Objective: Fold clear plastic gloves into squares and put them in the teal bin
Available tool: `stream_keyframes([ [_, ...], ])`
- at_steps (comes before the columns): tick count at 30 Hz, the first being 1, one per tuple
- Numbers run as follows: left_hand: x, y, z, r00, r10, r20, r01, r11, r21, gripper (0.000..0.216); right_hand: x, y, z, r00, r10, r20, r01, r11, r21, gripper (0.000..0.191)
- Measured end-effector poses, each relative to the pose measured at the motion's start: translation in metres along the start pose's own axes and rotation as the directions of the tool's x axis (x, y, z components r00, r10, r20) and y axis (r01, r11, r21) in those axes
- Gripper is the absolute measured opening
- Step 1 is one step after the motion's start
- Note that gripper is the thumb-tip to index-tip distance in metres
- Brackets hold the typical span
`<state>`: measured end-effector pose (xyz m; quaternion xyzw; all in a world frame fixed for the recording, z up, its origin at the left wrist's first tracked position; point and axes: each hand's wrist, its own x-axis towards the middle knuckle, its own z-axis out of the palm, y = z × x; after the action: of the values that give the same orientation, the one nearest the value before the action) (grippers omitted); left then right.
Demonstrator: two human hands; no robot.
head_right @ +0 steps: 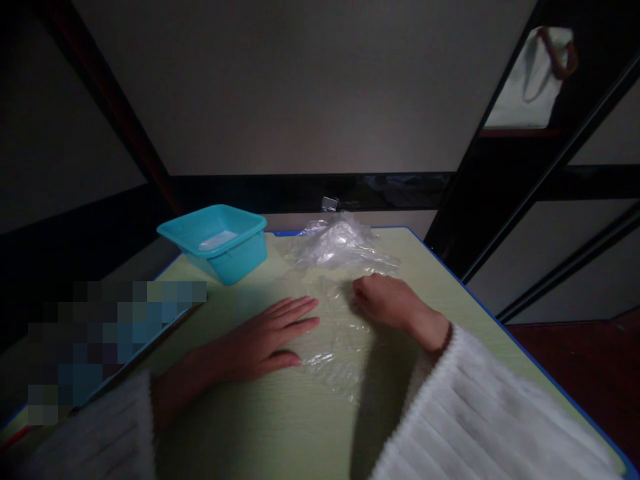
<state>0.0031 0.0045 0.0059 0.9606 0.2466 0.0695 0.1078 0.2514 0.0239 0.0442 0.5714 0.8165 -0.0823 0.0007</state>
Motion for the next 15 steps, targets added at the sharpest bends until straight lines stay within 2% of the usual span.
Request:
stream_keyframes([
  [3,0.001,0.002,0.002,0.998,-0.044,0.036,0.044,0.999,0.004,0.059,0.002,0.007,0.001,0.985,0.098,-0.140,-0.102,0.995,-0.022,0.019],
  [5,0.000,0.002,0.001,0.996,-0.066,0.055,0.066,0.998,0.004,0.060,0.003,0.003,0.001,0.980,0.076,-0.185,-0.077,0.997,0.002,0.017],
  [8,0.000,0.003,0.000,0.994,-0.070,0.088,0.070,0.998,0.007,0.061,0.006,-0.013,0.003,0.978,-0.084,-0.189,0.109,0.986,0.127,0.017],
  [9,-0.001,0.003,-0.001,0.993,-0.068,0.095,0.067,0.998,0.008,0.061,0.007,-0.017,0.005,0.967,-0.172,-0.190,0.215,0.948,0.235,0.018],
  [11,-0.001,0.004,-0.001,0.992,-0.060,0.107,0.059,0.998,0.005,0.062,0.009,-0.020,0.010,0.952,-0.226,-0.205,0.288,0.889,0.356,0.019],
  [15,-0.003,0.005,-0.004,0.993,-0.038,0.114,0.037,0.999,0.007,0.062,0.016,-0.002,0.016,0.949,-0.036,-0.314,0.165,0.903,0.397,0.022],
])
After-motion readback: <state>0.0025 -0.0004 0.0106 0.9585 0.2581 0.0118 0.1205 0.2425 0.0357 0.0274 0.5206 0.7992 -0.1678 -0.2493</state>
